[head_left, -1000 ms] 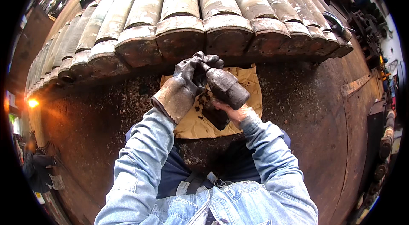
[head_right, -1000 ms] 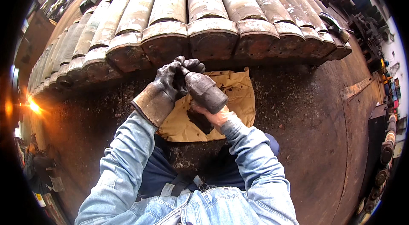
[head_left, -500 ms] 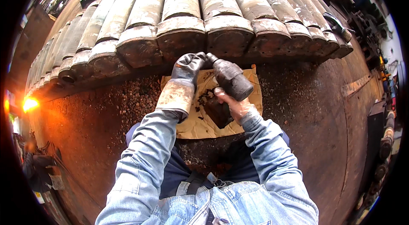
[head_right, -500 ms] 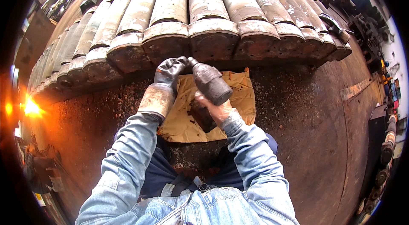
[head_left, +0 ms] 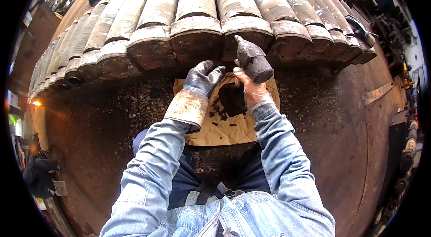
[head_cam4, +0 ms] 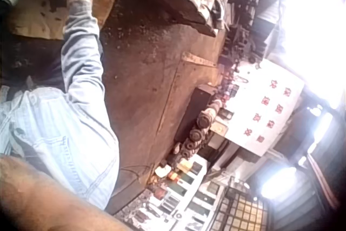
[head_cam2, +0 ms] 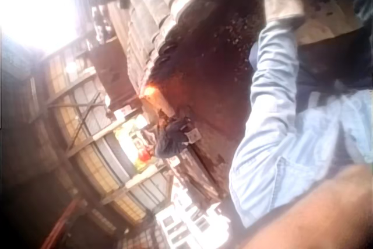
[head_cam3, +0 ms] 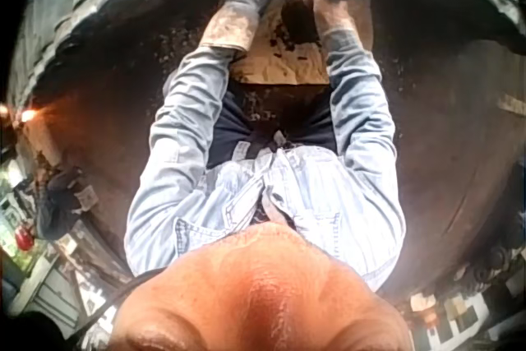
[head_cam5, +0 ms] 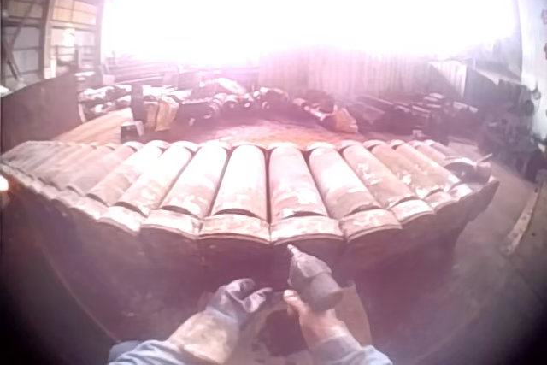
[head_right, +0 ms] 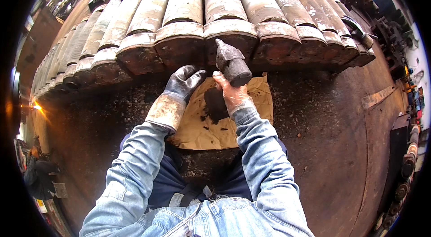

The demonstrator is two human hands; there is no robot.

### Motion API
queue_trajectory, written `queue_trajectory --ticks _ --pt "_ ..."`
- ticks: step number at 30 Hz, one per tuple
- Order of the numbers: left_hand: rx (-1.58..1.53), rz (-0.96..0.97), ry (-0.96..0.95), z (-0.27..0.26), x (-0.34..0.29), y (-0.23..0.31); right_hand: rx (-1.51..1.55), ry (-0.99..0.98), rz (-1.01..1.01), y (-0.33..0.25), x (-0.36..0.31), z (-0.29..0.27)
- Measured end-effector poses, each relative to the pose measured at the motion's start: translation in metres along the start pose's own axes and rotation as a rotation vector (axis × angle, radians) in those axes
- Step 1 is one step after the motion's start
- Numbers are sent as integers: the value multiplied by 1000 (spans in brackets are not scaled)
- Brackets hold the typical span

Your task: The person drills into the side of large cylindrical metal components using a power drill, while wearing protective gloves and sitting on the floor.

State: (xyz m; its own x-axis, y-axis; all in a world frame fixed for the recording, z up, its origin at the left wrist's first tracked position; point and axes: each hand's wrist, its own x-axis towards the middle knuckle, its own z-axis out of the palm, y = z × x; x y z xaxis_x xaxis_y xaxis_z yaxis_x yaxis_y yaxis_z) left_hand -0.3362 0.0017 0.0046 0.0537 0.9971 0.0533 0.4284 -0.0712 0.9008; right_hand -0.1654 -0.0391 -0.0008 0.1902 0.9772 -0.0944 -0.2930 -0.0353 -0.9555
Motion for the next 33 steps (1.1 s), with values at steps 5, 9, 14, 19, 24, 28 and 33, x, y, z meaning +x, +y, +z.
queue_trajectory --ticks 5,9,14,19,24,28,33 --pt "-225 -18 -36 -3 12 -40 7 -23 -10 17 2 8" --pt "-188 -35 -44 6 12 -29 -263 115 -295 50 19 -15" --pt "-224 -78 -44 -6 11 -37 -728 9 -496 29 25 -23" --pt "-288 -90 -55 -6 0 -11 -767 -25 -434 17 20 -28" --pt "-447 -127 -111 -2 2 -17 -677 17 -431 26 23 -20" --pt "-398 -145 -85 -5 3 -22 -662 37 -446 30 22 -16" --pt "-473 -140 -101 -11 -1 -15 -678 42 -481 25 25 -18"
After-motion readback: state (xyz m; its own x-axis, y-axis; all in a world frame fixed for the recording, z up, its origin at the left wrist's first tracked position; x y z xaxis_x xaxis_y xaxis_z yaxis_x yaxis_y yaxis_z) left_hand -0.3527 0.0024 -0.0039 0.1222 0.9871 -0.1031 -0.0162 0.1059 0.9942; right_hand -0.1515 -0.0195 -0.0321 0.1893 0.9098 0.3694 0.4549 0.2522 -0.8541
